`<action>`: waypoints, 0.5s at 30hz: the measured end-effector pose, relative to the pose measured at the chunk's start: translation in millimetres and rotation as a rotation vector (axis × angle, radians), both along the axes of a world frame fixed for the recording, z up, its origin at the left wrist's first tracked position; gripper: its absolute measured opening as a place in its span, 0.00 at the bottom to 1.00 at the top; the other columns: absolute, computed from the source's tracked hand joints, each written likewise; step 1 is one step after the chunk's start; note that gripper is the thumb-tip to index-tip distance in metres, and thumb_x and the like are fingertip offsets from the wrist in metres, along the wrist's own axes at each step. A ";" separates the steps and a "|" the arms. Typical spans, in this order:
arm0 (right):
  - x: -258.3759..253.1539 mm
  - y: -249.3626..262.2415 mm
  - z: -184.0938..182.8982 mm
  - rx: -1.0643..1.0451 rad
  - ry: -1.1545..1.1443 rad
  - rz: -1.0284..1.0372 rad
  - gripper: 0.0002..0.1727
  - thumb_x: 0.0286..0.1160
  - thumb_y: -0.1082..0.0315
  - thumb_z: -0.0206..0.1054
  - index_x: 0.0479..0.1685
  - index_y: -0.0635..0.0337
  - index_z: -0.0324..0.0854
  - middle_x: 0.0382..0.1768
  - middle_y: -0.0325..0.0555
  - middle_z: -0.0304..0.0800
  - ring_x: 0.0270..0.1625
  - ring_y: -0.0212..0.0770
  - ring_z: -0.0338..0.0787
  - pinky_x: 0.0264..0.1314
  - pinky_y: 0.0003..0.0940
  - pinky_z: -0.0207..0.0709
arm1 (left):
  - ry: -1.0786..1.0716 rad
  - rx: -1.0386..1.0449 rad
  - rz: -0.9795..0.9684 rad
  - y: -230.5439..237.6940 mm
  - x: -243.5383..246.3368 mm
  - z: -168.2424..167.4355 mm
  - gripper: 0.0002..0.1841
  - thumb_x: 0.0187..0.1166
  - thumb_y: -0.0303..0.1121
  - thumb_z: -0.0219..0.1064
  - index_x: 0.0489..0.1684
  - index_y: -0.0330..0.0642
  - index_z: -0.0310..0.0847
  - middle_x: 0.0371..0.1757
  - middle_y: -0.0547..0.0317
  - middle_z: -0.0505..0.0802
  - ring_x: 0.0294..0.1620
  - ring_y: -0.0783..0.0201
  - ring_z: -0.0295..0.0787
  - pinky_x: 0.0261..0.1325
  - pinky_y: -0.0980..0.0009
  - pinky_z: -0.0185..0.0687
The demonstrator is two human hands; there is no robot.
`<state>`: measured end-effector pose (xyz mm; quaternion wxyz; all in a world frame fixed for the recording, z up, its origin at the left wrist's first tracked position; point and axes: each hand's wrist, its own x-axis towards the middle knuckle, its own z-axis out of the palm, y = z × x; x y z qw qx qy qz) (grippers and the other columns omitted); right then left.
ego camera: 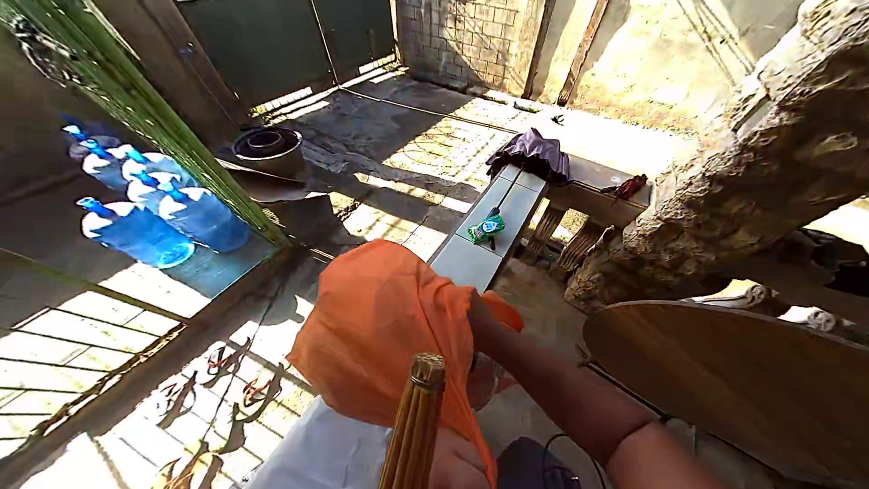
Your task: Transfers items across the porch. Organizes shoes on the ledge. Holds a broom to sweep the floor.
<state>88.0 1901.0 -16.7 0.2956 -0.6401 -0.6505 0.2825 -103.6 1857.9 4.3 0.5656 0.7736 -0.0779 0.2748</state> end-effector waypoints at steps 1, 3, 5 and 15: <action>1.1 20.6 -17.6 -0.026 0.008 0.075 0.22 0.74 0.65 0.72 0.59 0.77 0.83 0.57 0.67 0.90 0.65 0.56 0.88 0.75 0.51 0.74 | 0.048 -0.005 -0.007 17.0 1.7 -17.4 0.26 0.87 0.38 0.58 0.10 0.40 0.63 0.14 0.58 0.71 0.21 0.69 0.70 0.27 0.76 0.64; 5.3 53.1 -56.1 -0.095 -0.050 0.234 0.22 0.74 0.63 0.72 0.57 0.76 0.84 0.56 0.67 0.90 0.64 0.58 0.88 0.73 0.55 0.75 | 0.203 -0.044 0.069 40.0 7.0 -50.8 0.25 0.85 0.37 0.61 0.09 0.39 0.66 0.15 0.59 0.73 0.23 0.71 0.73 0.29 0.76 0.67; 1.7 75.8 -70.8 -0.295 -0.239 0.446 0.25 0.79 0.60 0.70 0.59 0.78 0.83 0.60 0.73 0.87 0.68 0.68 0.84 0.74 0.65 0.70 | 0.370 -0.153 0.221 52.9 12.6 -78.4 0.24 0.80 0.36 0.64 0.07 0.39 0.69 0.15 0.64 0.74 0.22 0.76 0.71 0.28 0.78 0.65; 162.2 149.5 -40.9 -0.101 -0.091 0.899 0.17 0.85 0.62 0.65 0.66 0.59 0.87 0.64 0.57 0.90 0.69 0.56 0.88 0.77 0.58 0.74 | 0.931 -0.605 0.916 82.1 57.1 -85.6 0.15 0.82 0.37 0.61 0.26 0.41 0.85 0.22 0.69 0.84 0.26 0.74 0.81 0.37 0.67 0.79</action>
